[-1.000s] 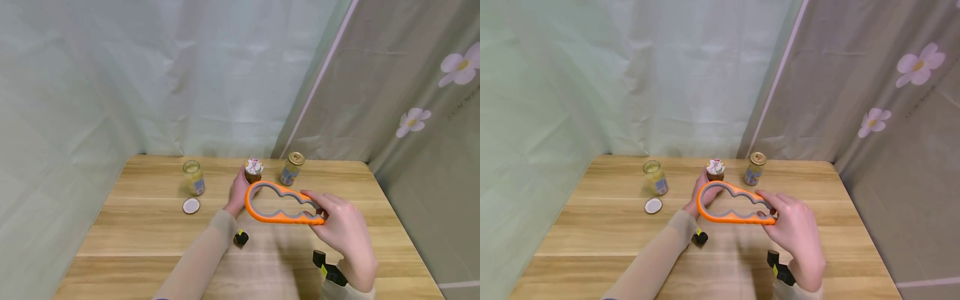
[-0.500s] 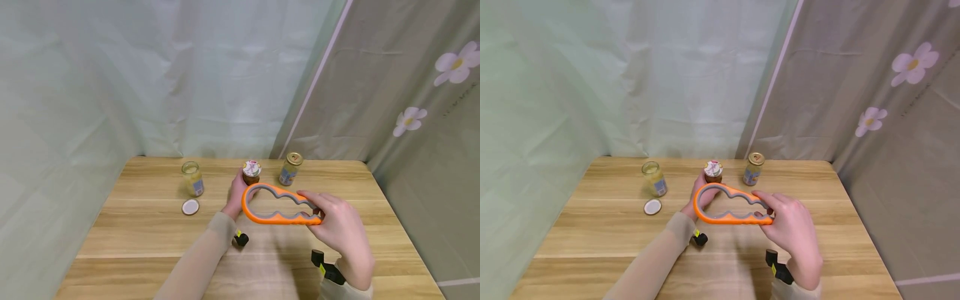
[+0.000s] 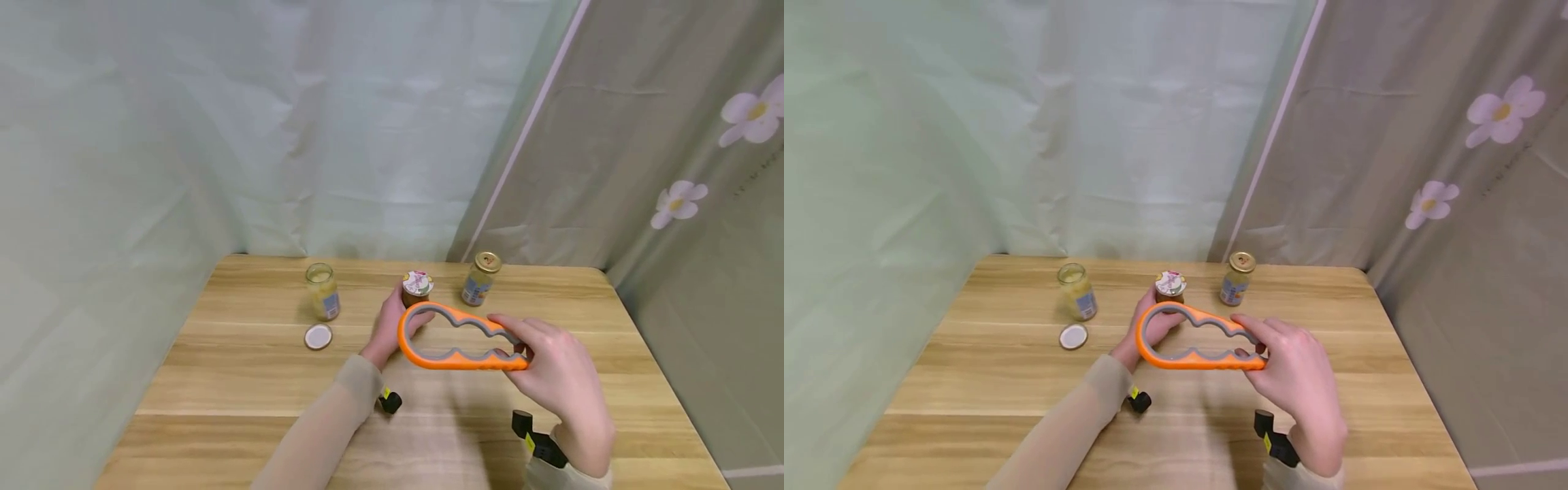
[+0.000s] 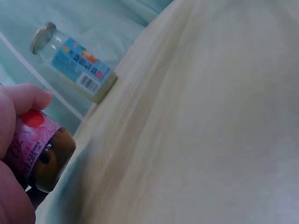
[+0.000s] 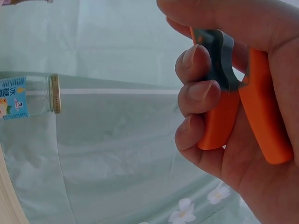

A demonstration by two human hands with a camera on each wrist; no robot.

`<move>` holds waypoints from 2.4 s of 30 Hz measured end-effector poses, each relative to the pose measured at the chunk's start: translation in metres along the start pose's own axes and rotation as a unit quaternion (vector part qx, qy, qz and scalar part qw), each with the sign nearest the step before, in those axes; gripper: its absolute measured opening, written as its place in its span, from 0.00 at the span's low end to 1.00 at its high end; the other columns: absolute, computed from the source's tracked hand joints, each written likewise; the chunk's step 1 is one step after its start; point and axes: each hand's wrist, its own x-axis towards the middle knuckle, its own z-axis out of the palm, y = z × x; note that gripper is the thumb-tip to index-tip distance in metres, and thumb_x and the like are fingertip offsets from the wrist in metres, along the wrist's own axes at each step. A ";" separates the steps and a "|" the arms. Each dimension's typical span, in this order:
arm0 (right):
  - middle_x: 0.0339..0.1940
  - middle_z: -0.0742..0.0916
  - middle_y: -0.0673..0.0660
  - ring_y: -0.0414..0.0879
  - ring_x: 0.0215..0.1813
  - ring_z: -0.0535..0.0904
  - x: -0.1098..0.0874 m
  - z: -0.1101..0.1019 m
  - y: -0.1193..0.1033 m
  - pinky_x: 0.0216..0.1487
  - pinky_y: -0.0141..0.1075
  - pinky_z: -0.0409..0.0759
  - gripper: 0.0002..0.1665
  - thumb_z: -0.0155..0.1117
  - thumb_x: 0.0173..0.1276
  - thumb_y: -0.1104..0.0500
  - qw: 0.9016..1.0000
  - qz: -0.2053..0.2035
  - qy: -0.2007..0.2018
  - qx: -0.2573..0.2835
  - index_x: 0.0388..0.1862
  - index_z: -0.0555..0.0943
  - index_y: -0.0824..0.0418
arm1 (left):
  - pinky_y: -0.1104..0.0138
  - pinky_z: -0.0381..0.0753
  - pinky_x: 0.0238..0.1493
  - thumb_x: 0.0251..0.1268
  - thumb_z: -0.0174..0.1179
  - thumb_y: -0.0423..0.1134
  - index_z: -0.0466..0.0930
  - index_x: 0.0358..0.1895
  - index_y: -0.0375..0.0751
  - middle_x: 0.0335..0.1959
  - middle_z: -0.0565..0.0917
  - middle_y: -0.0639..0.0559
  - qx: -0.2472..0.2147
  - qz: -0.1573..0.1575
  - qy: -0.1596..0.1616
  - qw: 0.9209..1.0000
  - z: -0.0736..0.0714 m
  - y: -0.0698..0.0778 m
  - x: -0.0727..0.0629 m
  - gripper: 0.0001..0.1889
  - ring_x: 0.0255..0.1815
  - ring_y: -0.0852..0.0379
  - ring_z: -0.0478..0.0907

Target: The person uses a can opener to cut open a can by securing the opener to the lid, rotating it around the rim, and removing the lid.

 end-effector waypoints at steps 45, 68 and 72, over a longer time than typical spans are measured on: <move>0.30 0.83 0.43 0.36 0.29 0.74 0.007 0.008 -0.009 0.27 0.35 0.74 0.37 0.82 0.53 0.62 1.000 -0.010 0.028 -0.003 0.65 0.88 0.49 | 0.57 0.81 0.64 0.56 0.81 0.32 0.70 0.74 0.50 0.57 0.85 0.57 -0.100 0.142 -0.082 0.981 -0.019 0.064 -0.080 0.42 0.57 0.56 0.83; 0.30 0.82 0.42 0.37 0.28 0.74 0.011 0.015 -0.012 0.27 0.36 0.72 0.39 0.78 0.49 0.66 1.000 -0.024 0.006 0.008 0.65 0.87 0.48 | 0.61 0.83 0.60 0.59 0.73 0.24 0.76 0.65 0.42 0.55 0.87 0.51 -0.145 0.119 -0.133 0.973 -0.007 0.071 -0.091 0.30 0.55 0.54 0.85; 0.32 0.83 0.42 0.38 0.31 0.77 0.011 0.016 -0.012 0.29 0.37 0.75 0.43 0.77 0.47 0.69 1.000 -0.024 -0.012 0.013 0.66 0.86 0.48 | 0.60 0.83 0.61 0.60 0.71 0.24 0.76 0.68 0.44 0.57 0.86 0.52 -0.149 0.133 -0.145 0.969 -0.006 0.071 -0.092 0.32 0.56 0.54 0.84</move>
